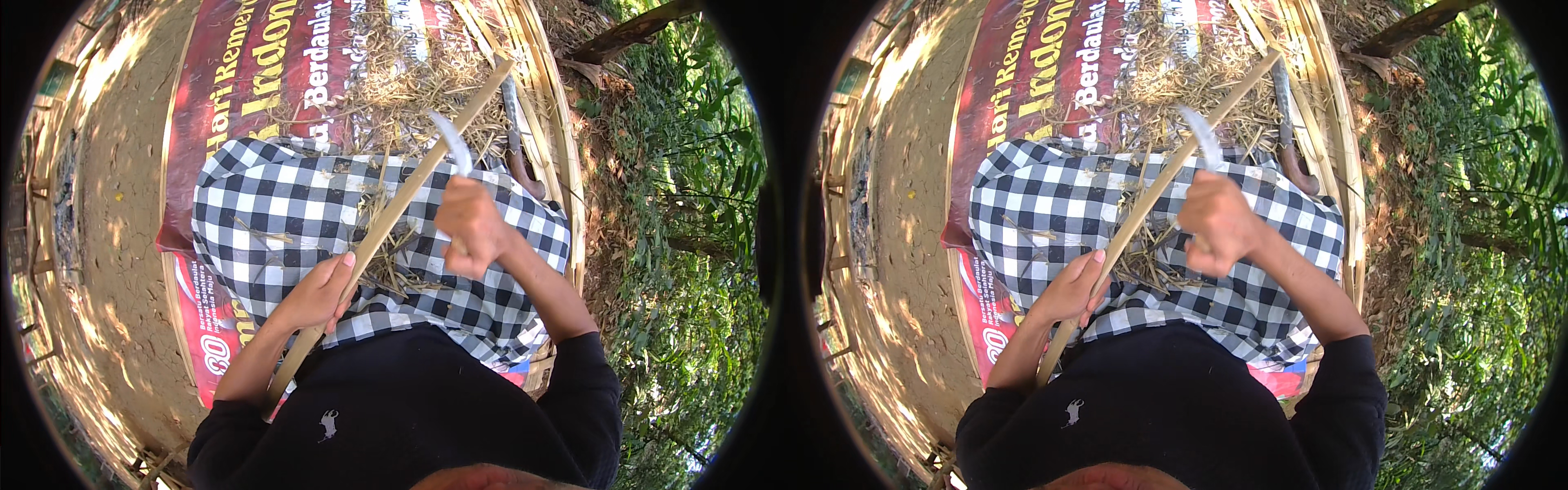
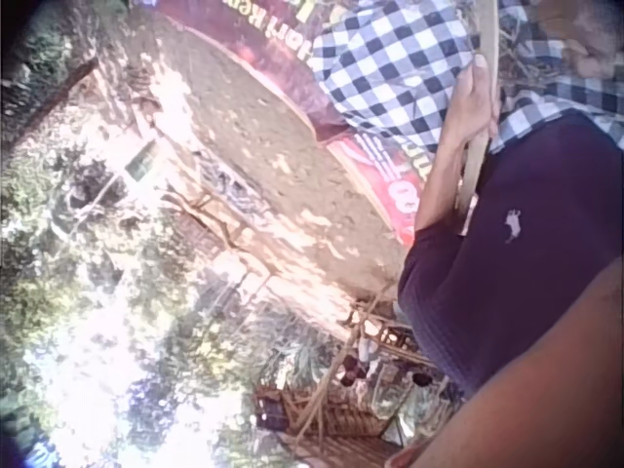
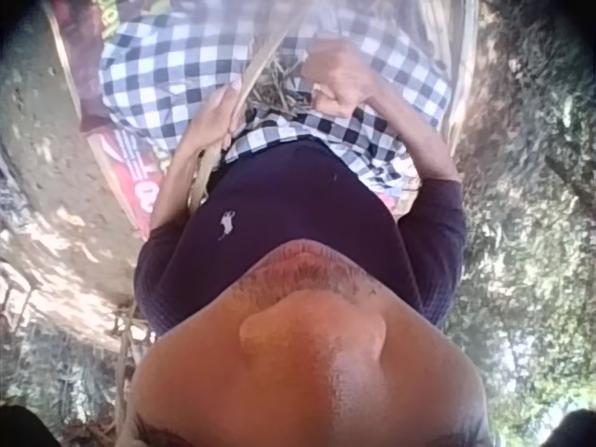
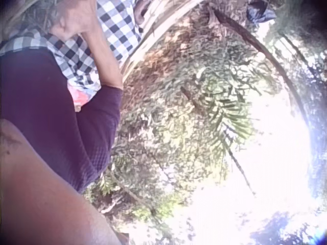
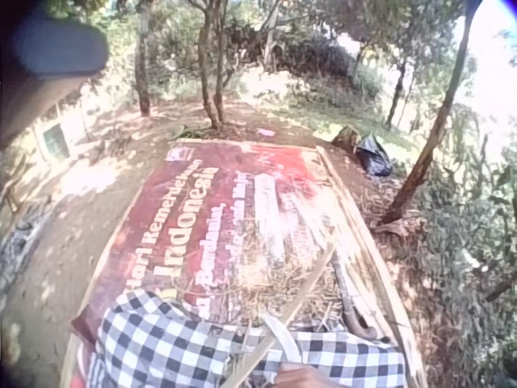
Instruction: The person scrapes a strip of bamboo with a curved blade, removing fibers and smoothing the surface while resting the material on their lap.
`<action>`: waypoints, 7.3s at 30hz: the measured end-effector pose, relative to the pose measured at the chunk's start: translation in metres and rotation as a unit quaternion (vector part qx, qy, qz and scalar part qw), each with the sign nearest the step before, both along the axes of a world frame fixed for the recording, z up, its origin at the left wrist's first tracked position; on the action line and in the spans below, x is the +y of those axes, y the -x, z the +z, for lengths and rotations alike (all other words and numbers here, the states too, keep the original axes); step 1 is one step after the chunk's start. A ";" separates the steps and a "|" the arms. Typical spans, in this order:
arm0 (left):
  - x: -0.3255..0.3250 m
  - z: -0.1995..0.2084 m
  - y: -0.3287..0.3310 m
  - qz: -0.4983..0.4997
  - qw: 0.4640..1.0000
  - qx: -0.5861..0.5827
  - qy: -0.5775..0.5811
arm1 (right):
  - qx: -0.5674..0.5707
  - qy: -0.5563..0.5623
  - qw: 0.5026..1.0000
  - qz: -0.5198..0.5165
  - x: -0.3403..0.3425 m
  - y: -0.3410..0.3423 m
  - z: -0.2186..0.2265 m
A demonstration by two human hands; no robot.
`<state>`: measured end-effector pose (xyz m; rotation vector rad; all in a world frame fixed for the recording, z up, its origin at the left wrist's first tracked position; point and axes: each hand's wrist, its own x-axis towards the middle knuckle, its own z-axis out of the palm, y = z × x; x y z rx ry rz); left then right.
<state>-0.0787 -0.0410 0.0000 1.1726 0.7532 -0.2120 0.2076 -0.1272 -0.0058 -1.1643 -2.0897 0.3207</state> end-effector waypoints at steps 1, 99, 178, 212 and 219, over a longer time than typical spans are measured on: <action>-0.001 0.000 0.003 0.013 1.000 0.005 0.004 | 0.017 0.013 0.999 0.033 -0.006 0.020 0.006; 0.019 0.011 -0.054 0.110 0.990 -0.068 -0.061 | 0.090 -0.024 0.988 0.125 -0.004 0.083 0.021; 0.006 0.000 -0.032 0.133 0.983 -0.107 0.071 | 0.019 -0.020 1.000 0.012 0.023 0.005 -0.003; 0.050 -0.041 -0.045 0.043 0.890 -0.326 0.314 | 0.200 -0.016 0.973 -0.117 -0.048 0.063 0.043; 0.031 0.015 -0.057 0.165 0.919 -0.256 0.250 | 0.216 -0.033 0.968 -0.127 -0.046 0.063 0.046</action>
